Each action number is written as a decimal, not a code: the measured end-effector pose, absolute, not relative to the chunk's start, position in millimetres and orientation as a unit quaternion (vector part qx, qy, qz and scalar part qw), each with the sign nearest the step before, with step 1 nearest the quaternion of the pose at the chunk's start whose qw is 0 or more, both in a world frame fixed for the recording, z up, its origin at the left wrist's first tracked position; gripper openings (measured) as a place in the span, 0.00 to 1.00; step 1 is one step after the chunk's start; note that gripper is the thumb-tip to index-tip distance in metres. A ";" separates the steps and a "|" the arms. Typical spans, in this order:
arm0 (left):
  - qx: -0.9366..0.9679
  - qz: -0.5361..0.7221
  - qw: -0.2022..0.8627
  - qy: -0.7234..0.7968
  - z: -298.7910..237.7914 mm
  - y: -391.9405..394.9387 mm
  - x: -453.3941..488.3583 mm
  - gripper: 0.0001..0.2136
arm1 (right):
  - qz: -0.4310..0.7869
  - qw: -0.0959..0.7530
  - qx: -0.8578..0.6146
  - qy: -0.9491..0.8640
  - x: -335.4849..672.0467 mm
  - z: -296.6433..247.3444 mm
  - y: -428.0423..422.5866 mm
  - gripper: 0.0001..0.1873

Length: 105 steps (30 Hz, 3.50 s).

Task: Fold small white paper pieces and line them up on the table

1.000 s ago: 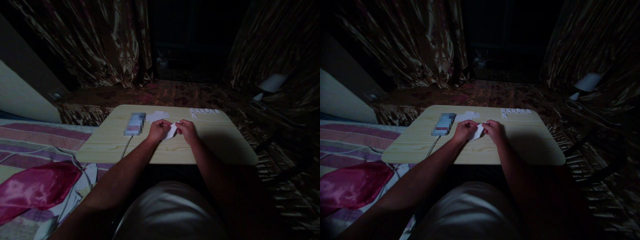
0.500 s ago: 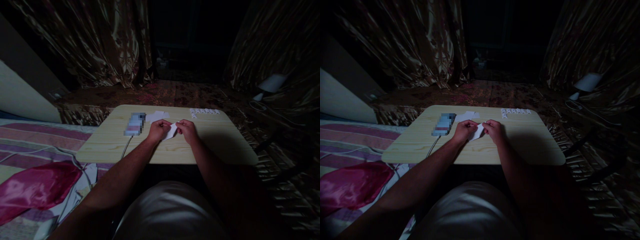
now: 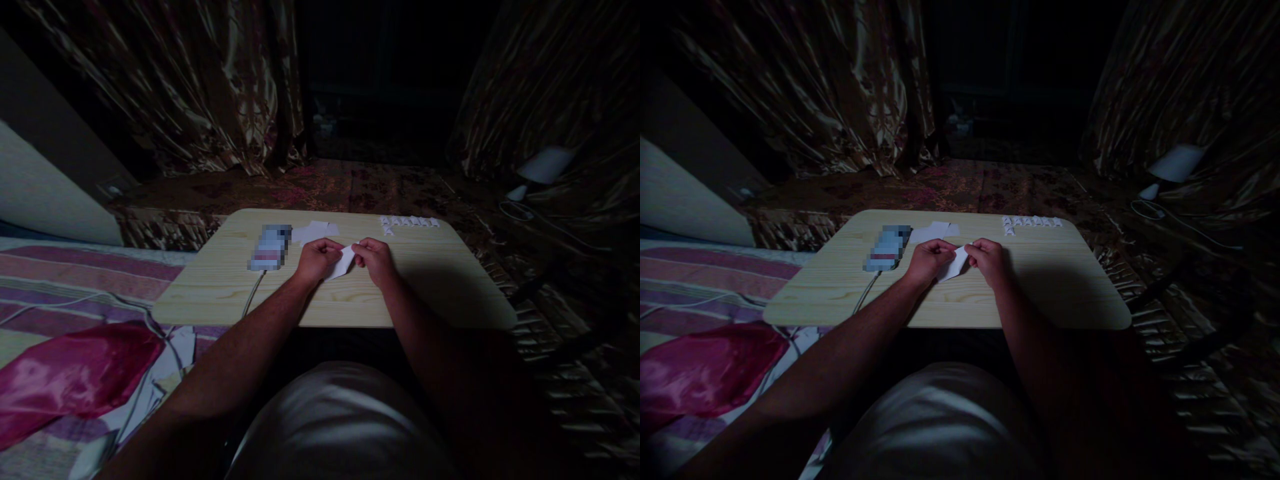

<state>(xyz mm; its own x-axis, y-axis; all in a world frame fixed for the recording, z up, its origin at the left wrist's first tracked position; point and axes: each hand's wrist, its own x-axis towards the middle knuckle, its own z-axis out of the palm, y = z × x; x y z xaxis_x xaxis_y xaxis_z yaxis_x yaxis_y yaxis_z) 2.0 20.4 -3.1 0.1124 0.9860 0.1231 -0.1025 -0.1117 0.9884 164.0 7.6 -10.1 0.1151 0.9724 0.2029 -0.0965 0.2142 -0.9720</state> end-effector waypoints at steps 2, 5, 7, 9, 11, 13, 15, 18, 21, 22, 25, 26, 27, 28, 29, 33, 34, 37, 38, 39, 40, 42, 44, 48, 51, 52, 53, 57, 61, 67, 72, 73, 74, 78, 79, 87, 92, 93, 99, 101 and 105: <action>0.532 0.522 0.522 0.414 -3.1 20.3 2.2 0.10 | 0.442 0.603 -0.445 -0.493 164.7 -10.5 8.4 0.13; 0.531 0.522 0.522 0.417 -3.4 20.2 2.3 0.10 | 0.440 0.610 -0.445 -0.487 165.7 -10.4 9.3 0.13; 0.531 0.522 0.520 0.418 -3.7 20.2 2.2 0.10 | 0.438 0.613 -0.446 -0.484 166.1 -10.0 9.5 0.13; 0.531 0.521 0.521 0.418 -3.7 20.2 1.9 0.11 | 0.436 0.612 -0.451 -0.482 166.1 -9.6 9.6 0.13; 0.532 0.520 0.522 0.418 -3.6 20.2 1.5 0.11 | 0.436 0.612 -0.451 -0.481 166.0 -9.4 9.8 0.13; 0.532 0.518 0.523 0.418 -3.3 20.3 1.2 0.11 | 0.436 0.617 -0.447 -0.479 166.3 -9.5 10.3 0.12; 0.532 0.518 0.523 0.418 -3.1 20.4 1.1 0.11 | 0.436 0.627 -0.443 -0.470 167.1 -9.5 11.2 0.11; 0.534 0.521 0.519 0.417 -3.3 20.7 1.2 0.10 | 0.438 0.649 -0.437 -0.443 169.2 -9.5 12.9 0.09; 0.534 0.524 0.514 0.421 -3.8 21.1 1.2 0.10 | 0.450 0.660 -0.430 -0.421 170.7 -9.7 14.1 0.07; 0.534 0.524 0.512 0.422 -4.1 21.2 1.2 0.10 | 0.456 0.658 -0.429 -0.419 170.9 -10.0 14.2 0.08; 0.534 0.528 0.509 0.421 -4.5 21.7 0.9 0.10 | 0.476 0.632 -0.427 -0.438 170.4 -11.6 13.7 0.10; 0.533 0.530 0.508 0.420 -4.5 21.7 0.8 0.10 | 0.483 0.619 -0.426 -0.449 170.1 -12.1 13.3 0.10; 0.532 0.532 0.509 0.419 -4.4 21.7 0.8 0.10 | 0.488 0.607 -0.426 -0.460 169.7 -12.6 12.8 0.11; 0.530 0.534 0.509 0.419 -4.2 21.7 0.7 0.10 | 0.492 0.596 -0.425 -0.470 169.4 -12.8 12.3 0.11; 0.528 0.535 0.509 0.419 -4.0 21.6 0.7 0.10 | 0.494 0.589 -0.425 -0.479 169.1 -12.9 11.8 0.11; 0.521 0.541 0.512 0.417 -3.4 21.5 1.2 0.11 | 0.485 0.586 -0.420 -0.495 168.5 -11.8 10.5 0.10; 0.518 0.543 0.513 0.416 -3.3 21.5 1.3 0.11 | 0.483 0.587 -0.420 -0.496 168.3 -11.3 10.2 0.10; 0.515 0.544 0.515 0.417 -2.6 21.1 1.8 0.11 | 0.474 0.591 -0.424 -0.497 167.6 -10.0 9.4 0.09; 0.515 0.544 0.515 0.417 -2.2 20.8 1.9 0.11 | 0.470 0.591 -0.426 -0.498 167.4 -9.5 9.0 0.09; 0.516 0.544 0.513 0.418 -1.7 20.6 1.9 0.11 | 0.466 0.591 -0.428 -0.500 167.1 -9.0 8.5 0.09; 0.517 0.544 0.511 0.419 -1.3 20.3 1.8 0.11 | 0.463 0.591 -0.429 -0.503 166.9 -8.6 8.1 0.09; 0.516 0.544 0.510 0.421 -0.7 19.9 1.7 0.11 | 0.456 0.591 -0.431 -0.507 166.6 -7.9 7.3 0.10; 0.514 0.543 0.513 0.422 -0.7 19.9 1.4 0.11 | 0.449 0.591 -0.436 -0.510 166.4 -7.5 6.9 0.10; 0.519 0.545 0.512 0.415 -2.4 20.9 1.1 0.10 | 0.434 0.593 -0.446 -0.511 166.0 -8.3 6.9 0.11; 0.526 0.544 0.507 0.413 -3.1 20.9 1.5 0.10 | 0.433 0.593 -0.447 -0.510 165.6 -10.4 8.0 0.11; 0.529 0.541 0.507 0.413 -2.9 20.6 1.7 0.10 | 0.434 0.594 -0.450 -0.507 165.5 -11.1 8.6 0.11; 0.531 0.538 0.508 0.413 -2.6 20.1 2.1 0.10 | 0.434 0.595 -0.453 -0.502 165.5 -11.8 9.3 0.11; 0.536 0.530 0.506 0.418 -1.3 18.5 3.1 0.10 | 0.438 0.610 -0.446 -0.487 166.3 -12.6 11.7 0.11; 0.544 0.525 0.503 0.419 -1.9 18.5 2.8 0.11 | 0.446 0.619 -0.436 -0.478 166.8 -12.2 12.5 0.10; 0.549 0.517 0.502 0.423 -2.5 19.1 1.6 0.10 | 0.443 0.633 -0.418 -0.478 168.1 -12.6 13.3 0.11; 0.541 0.523 0.497 0.431 -2.5 19.9 1.0 0.09 | 0.409 0.671 -0.453 -0.421 172.1 -10.5 15.4 0.13; 0.540 0.525 0.497 0.431 -2.7 20.2 1.0 0.09 | 0.408 0.665 -0.461 -0.423 172.2 -9.9 15.0 0.14; 0.539 0.527 0.498 0.429 -3.0 20.4 1.0 0.09 | 0.412 0.651 -0.466 -0.436 171.9 -9.4 14.2 0.16; 0.528 0.539 0.509 0.415 -4.0 21.3 1.2 0.11 | 0.430 0.572 -0.463 -0.523 168.5 -8.1 7.7 0.18; 0.524 0.540 0.513 0.412 -4.1 21.4 1.2 0.11 | 0.428 0.560 -0.461 -0.539 167.8 -8.0 6.1 0.18; 0.517 0.533 0.530 0.409 -4.1 21.3 1.3 0.12 | 0.403 0.531 -0.468 -0.581 167.6 -10.0 5.6 0.16; 0.517 0.538 0.524 0.411 -5.3 22.2 1.5 0.12 | 0.404 0.536 -0.464 -0.578 166.5 -13.0 8.0 0.17; 0.516 0.538 0.524 0.413 -5.3 22.4 1.5 0.12 | 0.406 0.534 -0.466 -0.577 166.5 -13.8 8.5 0.17; 0.513 0.545 0.519 0.412 -4.7 22.5 1.6 0.11 | 0.402 0.522 -0.474 -0.585 167.5 -18.6 11.1 0.17; 0.512 0.547 0.517 0.414 -4.7 22.7 1.5 0.11 | 0.395 0.517 -0.478 -0.590 167.4 -20.2 12.2 0.17; 0.511 0.548 0.512 0.420 -5.0 23.4 1.1 0.11 | 0.389 0.514 -0.485 -0.591 166.4 -21.5 13.2 0.17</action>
